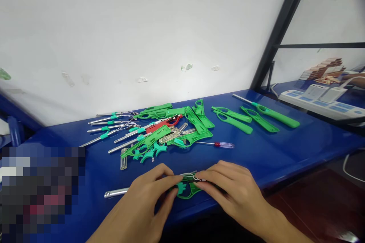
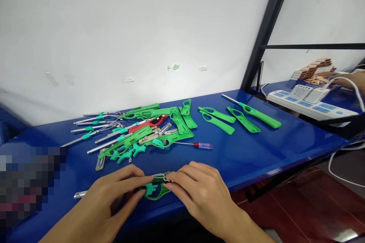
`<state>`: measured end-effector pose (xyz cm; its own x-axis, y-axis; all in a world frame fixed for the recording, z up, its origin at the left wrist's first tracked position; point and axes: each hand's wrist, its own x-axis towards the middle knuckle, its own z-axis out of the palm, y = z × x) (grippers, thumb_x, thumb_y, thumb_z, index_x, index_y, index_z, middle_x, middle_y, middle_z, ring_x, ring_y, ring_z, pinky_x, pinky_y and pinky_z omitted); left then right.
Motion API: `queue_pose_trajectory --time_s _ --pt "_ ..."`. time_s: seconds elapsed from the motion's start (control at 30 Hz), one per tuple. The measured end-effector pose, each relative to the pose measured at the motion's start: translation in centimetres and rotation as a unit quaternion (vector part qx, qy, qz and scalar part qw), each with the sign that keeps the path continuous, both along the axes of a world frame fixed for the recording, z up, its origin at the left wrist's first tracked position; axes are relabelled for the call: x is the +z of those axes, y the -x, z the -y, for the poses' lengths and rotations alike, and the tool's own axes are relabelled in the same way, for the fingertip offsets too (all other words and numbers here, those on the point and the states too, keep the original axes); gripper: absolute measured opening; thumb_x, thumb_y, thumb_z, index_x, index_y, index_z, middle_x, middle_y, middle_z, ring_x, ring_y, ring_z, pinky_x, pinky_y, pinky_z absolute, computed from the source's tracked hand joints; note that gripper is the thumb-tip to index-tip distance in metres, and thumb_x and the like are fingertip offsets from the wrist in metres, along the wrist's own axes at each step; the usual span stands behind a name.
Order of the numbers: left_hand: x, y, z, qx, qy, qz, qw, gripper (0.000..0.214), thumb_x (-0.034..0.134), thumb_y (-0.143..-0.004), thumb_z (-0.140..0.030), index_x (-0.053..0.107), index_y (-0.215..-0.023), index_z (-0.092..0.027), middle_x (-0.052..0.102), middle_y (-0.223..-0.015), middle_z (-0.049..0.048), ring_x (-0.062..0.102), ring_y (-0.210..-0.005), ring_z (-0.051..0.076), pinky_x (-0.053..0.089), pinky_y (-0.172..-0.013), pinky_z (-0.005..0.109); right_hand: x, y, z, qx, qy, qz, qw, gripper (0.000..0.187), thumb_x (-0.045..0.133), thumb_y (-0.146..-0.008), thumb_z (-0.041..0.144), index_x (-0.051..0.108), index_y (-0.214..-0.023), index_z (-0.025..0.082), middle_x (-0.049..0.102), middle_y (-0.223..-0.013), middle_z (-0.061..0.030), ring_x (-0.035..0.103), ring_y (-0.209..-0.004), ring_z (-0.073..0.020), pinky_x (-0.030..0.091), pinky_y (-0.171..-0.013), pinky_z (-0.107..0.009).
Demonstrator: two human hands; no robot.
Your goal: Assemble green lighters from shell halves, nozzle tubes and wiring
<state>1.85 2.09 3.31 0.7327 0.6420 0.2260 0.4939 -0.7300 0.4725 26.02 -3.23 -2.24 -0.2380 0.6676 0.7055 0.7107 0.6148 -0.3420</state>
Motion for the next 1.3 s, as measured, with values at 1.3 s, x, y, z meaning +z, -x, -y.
queue_pose_trajectory --time_s 1.3 --pt "-2.6 -0.9 0.2 0.048 -0.229 0.022 0.972 0.024 0.047 -0.107 -0.012 0.066 -0.1 -0.023 0.072 -0.086 -0.0002 0.068 -0.073 0.019 0.057 -0.061 0.028 0.9 -0.6 -0.1 0.077 0.024 -0.08 0.994 0.01 0.072 -0.102 0.017 0.078 -0.11 0.02 0.084 -0.096 0.0003 0.078 -0.081 -0.0145 0.06 -0.074 -0.027"
